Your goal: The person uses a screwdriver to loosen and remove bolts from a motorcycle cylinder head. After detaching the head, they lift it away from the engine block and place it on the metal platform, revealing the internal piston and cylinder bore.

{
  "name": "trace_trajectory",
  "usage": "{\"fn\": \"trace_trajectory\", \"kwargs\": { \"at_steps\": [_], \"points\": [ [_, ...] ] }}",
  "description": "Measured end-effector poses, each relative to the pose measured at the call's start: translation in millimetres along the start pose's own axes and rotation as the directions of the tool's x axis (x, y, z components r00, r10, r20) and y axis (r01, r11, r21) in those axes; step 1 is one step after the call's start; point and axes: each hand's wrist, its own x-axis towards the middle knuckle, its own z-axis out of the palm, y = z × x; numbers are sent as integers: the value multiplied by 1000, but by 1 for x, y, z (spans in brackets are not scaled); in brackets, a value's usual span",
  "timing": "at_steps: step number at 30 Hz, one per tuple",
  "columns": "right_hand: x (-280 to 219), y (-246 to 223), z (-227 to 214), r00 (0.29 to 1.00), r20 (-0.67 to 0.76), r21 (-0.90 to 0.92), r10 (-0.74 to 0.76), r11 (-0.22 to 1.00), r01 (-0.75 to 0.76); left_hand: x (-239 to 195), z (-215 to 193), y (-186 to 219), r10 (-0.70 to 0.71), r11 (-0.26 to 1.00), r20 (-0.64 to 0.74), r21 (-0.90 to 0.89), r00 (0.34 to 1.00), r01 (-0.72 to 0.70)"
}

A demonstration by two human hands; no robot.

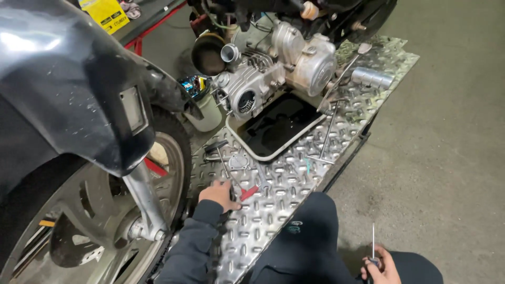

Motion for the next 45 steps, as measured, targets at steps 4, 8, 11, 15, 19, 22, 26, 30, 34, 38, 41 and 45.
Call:
{"fn": "trace_trajectory", "kwargs": {
  "at_steps": [4,8,11,15,19,22,26,30,34,38,41,45],
  "points": [
    [-3,1,-1,986,79,91,149,984,-156,-3,3,-4,-69,997,222,57,973,58],
    [12,30,-3,989,88,66,118,990,-124,-7,0,-2,-99,995,258,36,961,93],
    [20,48,-9,997,57,29,48,998,-49,-4,1,0,-83,996,287,16,954,82],
    [62,84,-19,992,56,-2,-112,994,112,-15,-41,20,-132,990,193,-19,972,138],
    [91,-17,9,957,279,-228,-80,962,147,-6,-87,35,-181,933,-286,-352,941,73],
    [32,-276,104,941,267,-565,-207,757,327,50,-94,31,-202,589,-545,-731,814,-343],
    [-7,-501,195,651,490,-327,-579,570,754,99,-122,41,-174,111,-680,-732,712,-672],
    [-6,-599,253,606,537,-440,-587,418,795,87,-164,66,-121,537,-810,-539,573,-649],
    [30,-622,280,395,639,-422,-660,128,897,93,-161,75,-178,540,-805,-561,566,-627],
    [44,-626,297,439,690,-481,-575,88,872,98,-153,74,-179,549,-822,-539,540,-638],
    [48,-620,309,408,716,-449,-566,74,891,103,-150,74,-161,552,-865,-478,475,-683],
    [45,-609,323,427,681,-417,-595,165,894,108,-148,74,-160,539,-881,-456,446,-708]
  ]
}}
